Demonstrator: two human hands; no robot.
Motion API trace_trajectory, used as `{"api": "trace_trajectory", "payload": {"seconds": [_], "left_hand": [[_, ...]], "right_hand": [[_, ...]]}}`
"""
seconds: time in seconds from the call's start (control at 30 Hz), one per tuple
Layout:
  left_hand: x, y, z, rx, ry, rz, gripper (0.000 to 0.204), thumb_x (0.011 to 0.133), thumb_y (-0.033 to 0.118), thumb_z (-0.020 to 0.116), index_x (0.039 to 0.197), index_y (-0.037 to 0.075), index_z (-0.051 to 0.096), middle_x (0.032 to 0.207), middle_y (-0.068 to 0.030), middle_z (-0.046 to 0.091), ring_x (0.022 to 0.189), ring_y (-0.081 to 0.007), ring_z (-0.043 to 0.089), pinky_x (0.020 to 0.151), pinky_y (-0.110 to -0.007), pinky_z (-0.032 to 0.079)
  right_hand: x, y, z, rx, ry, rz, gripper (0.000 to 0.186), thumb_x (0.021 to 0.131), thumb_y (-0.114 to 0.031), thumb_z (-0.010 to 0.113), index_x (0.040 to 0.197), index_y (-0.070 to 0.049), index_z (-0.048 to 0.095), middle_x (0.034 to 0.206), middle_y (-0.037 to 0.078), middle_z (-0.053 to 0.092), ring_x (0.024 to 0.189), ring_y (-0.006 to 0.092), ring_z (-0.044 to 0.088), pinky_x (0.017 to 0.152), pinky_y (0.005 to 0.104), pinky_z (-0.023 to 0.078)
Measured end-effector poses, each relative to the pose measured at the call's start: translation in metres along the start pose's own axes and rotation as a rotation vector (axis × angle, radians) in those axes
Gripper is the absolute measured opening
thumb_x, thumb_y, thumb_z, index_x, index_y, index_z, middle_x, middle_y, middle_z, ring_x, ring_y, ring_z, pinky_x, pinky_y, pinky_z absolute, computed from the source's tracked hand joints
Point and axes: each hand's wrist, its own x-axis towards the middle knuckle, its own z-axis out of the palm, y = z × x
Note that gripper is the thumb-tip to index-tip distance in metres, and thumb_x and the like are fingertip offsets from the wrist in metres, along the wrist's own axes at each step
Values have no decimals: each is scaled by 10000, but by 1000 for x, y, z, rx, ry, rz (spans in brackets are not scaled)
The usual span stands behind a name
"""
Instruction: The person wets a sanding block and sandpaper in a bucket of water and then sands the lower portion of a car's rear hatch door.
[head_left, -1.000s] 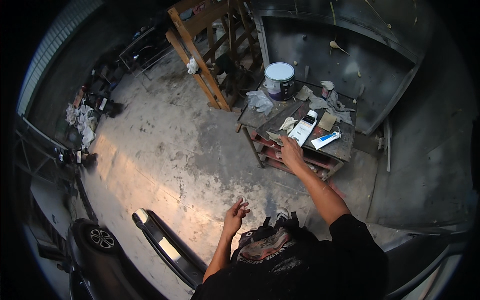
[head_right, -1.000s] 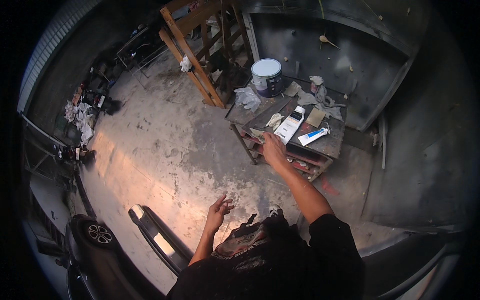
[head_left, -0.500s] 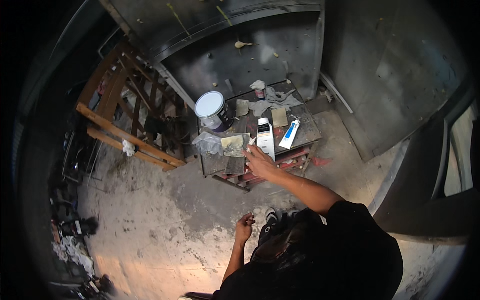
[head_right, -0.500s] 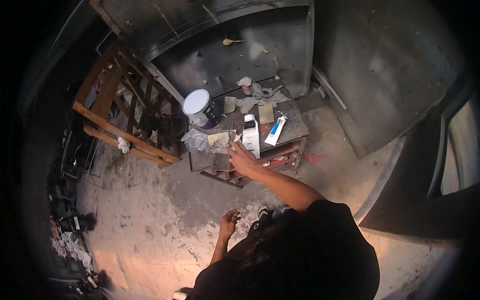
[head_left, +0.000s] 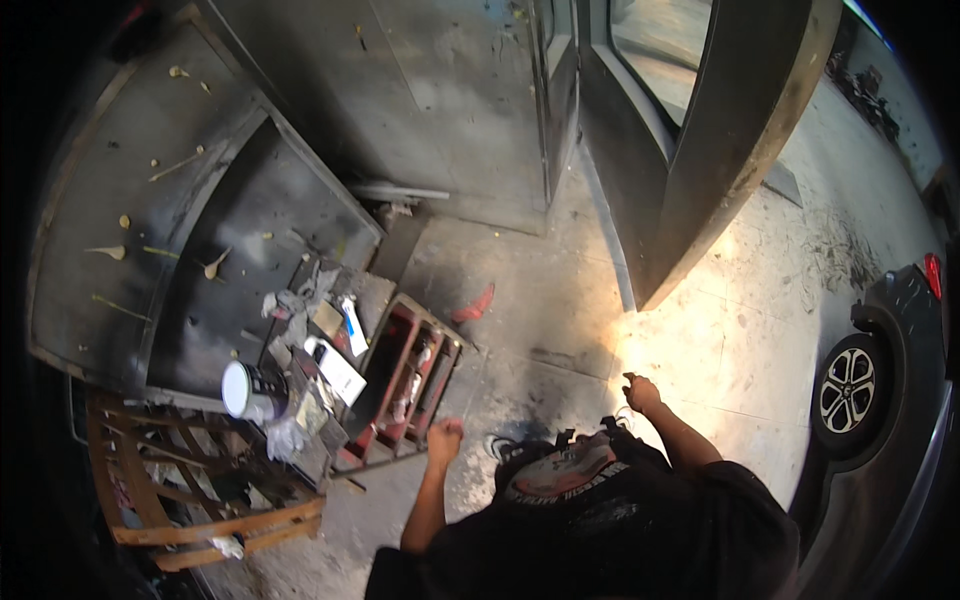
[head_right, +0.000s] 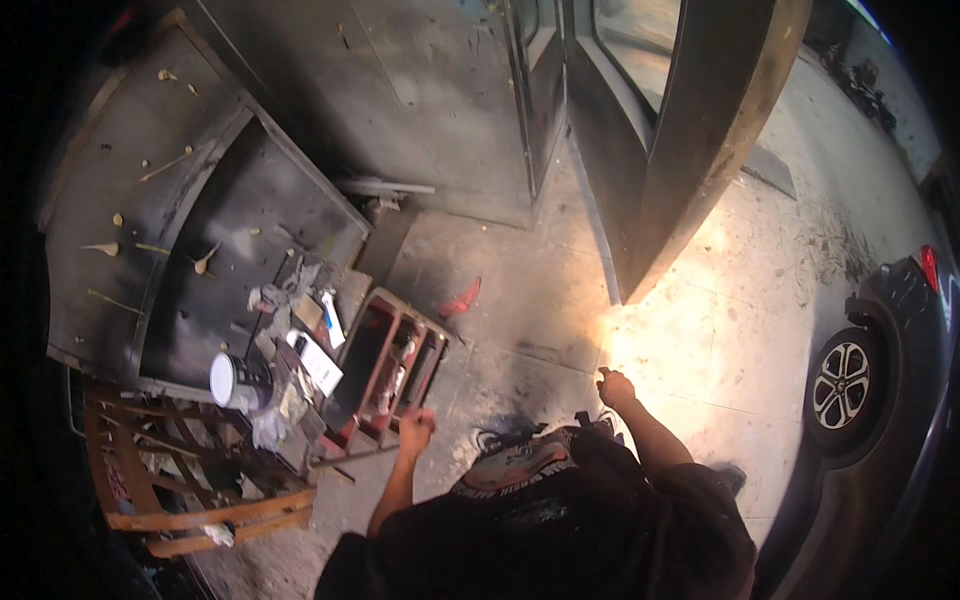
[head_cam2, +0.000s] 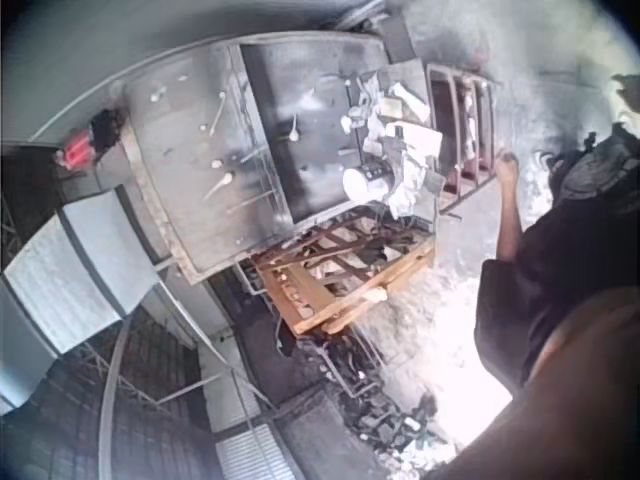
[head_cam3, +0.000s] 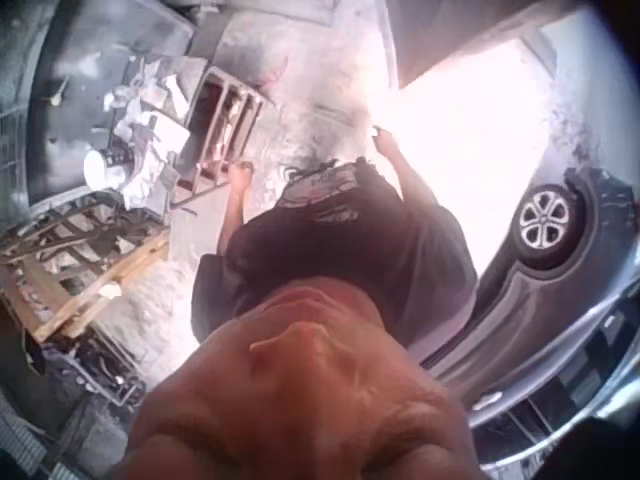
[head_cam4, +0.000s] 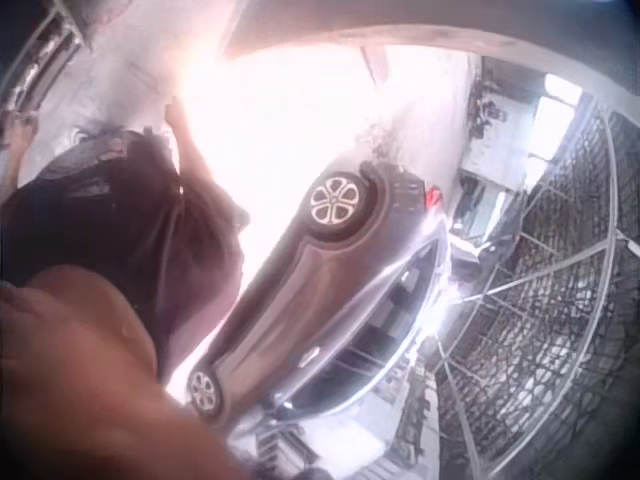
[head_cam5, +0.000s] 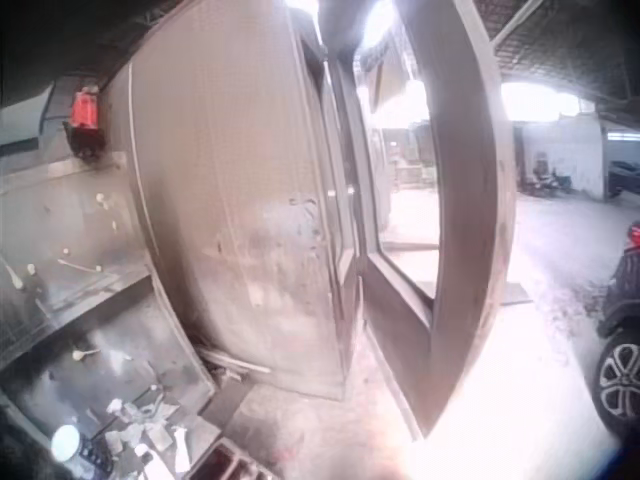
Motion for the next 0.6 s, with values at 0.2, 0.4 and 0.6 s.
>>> {"api": "trace_trajectory", "payload": {"seconds": [0.2, 0.4, 0.6], "left_hand": [[82, 127, 169, -252, -90, -21, 207, 919, 78, 504, 1009, -11, 667, 706, -108, 679, 609, -165, 642, 583, -312, 507], [13, 144, 309, 165, -743, 5, 329, 882, 233, 587, 1145, 56, 674, 939, -154, 709, 867, -272, 679, 785, -366, 528], [51, 137, 375, 397, -828, 417, 287, 796, 157, 665, 1023, -14, 702, 969, -155, 721, 890, -266, 709, 728, -383, 553]], "right_hand": [[-68, 191, 47, 208, -65, 206, 450, 877, -238, 628, 1284, -50, 592, 1067, 240, 688, 1040, 369, 658, 918, 425, 521], [-133, 329, 45, 471, 128, 576, 447, 868, -242, 612, 1272, -51, 604, 1105, 240, 677, 1048, 377, 649, 936, 433, 513], [-178, 418, -16, 386, -15, 721, 469, 890, -281, 579, 1328, -115, 570, 1237, 203, 636, 1148, 353, 608, 994, 454, 481]]}}
